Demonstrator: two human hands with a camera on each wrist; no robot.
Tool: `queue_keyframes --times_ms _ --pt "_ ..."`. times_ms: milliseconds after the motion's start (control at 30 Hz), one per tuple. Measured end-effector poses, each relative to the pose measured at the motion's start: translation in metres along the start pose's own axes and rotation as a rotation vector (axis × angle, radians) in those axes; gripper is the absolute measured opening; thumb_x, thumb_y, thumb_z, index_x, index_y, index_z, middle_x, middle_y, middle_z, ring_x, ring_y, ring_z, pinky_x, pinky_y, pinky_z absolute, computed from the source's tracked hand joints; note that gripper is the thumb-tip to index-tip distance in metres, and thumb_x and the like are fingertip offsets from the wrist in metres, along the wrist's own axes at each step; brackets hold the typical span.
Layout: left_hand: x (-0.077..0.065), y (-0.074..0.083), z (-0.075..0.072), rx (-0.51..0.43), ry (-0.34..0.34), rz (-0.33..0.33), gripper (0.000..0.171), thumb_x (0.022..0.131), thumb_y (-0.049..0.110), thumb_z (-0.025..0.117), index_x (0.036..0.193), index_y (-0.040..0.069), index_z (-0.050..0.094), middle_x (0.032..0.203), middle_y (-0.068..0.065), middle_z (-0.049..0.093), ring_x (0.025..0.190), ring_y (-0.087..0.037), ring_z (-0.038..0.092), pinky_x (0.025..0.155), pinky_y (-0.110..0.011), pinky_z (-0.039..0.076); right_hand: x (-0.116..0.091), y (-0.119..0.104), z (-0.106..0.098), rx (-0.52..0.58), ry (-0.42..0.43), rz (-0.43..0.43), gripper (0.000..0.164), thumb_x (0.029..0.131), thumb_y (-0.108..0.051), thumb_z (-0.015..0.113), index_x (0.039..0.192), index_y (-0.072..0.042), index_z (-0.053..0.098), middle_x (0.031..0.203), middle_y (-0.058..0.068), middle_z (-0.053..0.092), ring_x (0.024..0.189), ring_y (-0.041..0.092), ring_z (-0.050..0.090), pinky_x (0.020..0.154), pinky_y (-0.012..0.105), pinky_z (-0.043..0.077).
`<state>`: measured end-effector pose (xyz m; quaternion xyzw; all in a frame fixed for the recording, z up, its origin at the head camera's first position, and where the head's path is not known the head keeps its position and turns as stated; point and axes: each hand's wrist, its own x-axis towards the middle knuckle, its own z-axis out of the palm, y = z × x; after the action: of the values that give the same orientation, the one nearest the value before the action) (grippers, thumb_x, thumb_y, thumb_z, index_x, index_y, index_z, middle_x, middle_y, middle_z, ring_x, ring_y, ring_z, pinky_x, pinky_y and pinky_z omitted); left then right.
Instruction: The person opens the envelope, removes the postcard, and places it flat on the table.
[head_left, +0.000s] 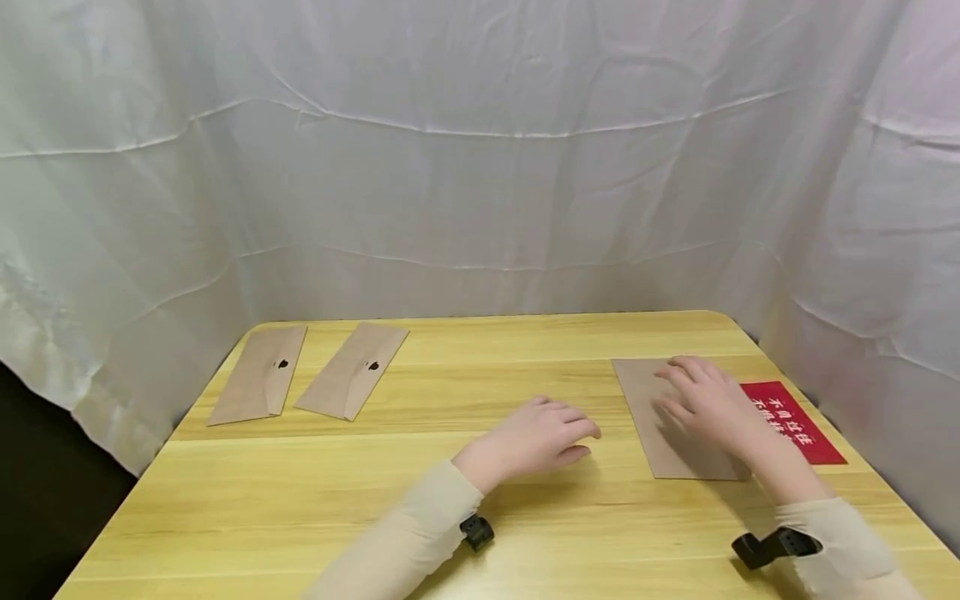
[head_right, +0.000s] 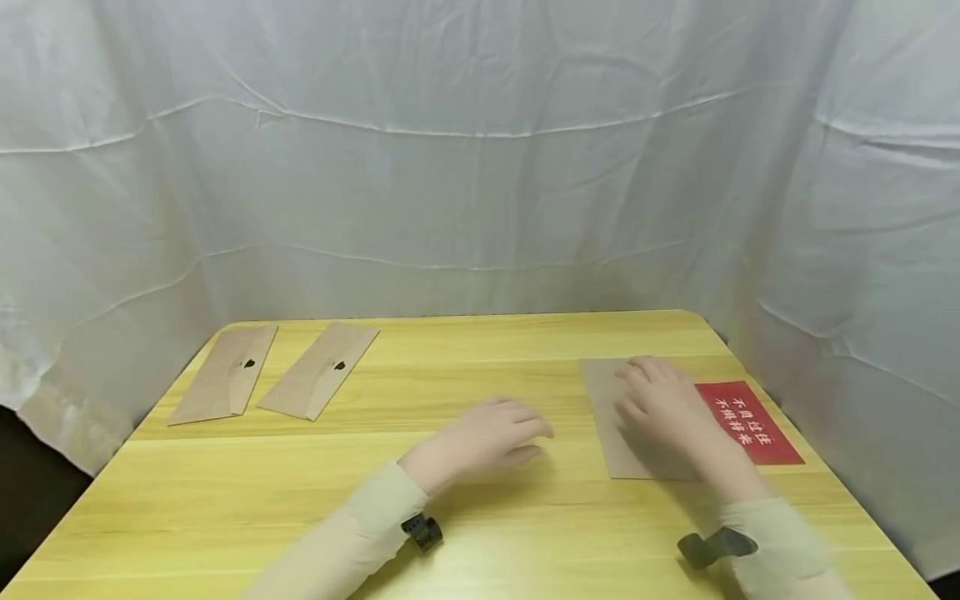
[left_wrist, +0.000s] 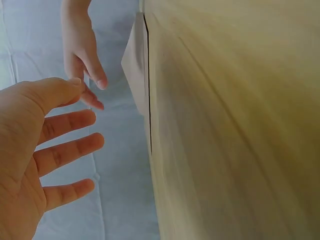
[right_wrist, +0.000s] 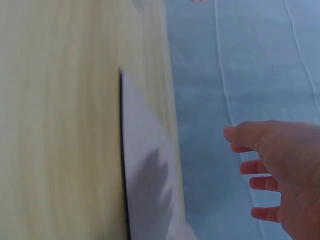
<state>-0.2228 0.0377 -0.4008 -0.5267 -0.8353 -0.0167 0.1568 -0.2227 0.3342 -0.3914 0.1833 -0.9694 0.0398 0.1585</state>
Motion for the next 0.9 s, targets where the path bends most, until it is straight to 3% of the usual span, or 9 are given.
queue_keyframes --times_ms 200,433,900 --pt "-0.027 -0.010 -0.008 -0.013 -0.013 -0.017 0.028 0.100 0.037 0.053 0.125 0.028 0.061 0.125 0.012 0.065 0.118 -0.009 0.061 0.104 -0.034 0.046 0.002 -0.029 0.009 -0.046 0.094 -0.158 0.040 0.085 -0.025 0.072 0.119 -0.007 0.064 0.124 0.017 0.060 0.121 0.038 0.051 0.103 0.062 0.037" --pt "-0.059 -0.021 -0.011 -0.007 0.004 -0.053 0.027 0.099 0.035 0.055 0.124 0.026 0.062 0.123 0.010 0.067 0.117 -0.011 0.062 0.103 -0.035 0.047 0.001 -0.058 0.017 -0.091 0.163 -0.317 0.041 0.078 -0.024 0.078 0.114 -0.009 0.064 0.120 0.016 0.062 0.115 0.036 0.056 0.090 0.057 0.047" --pt "-0.096 -0.038 -0.027 0.051 0.156 -0.046 0.025 0.092 0.032 0.067 0.115 0.021 0.066 0.114 0.007 0.070 0.106 -0.014 0.066 0.095 -0.036 0.051 0.018 -0.116 0.020 -0.112 0.090 -0.419 0.039 0.084 -0.034 0.074 0.116 -0.016 0.063 0.126 0.011 0.060 0.122 0.033 0.055 0.096 0.053 0.048"
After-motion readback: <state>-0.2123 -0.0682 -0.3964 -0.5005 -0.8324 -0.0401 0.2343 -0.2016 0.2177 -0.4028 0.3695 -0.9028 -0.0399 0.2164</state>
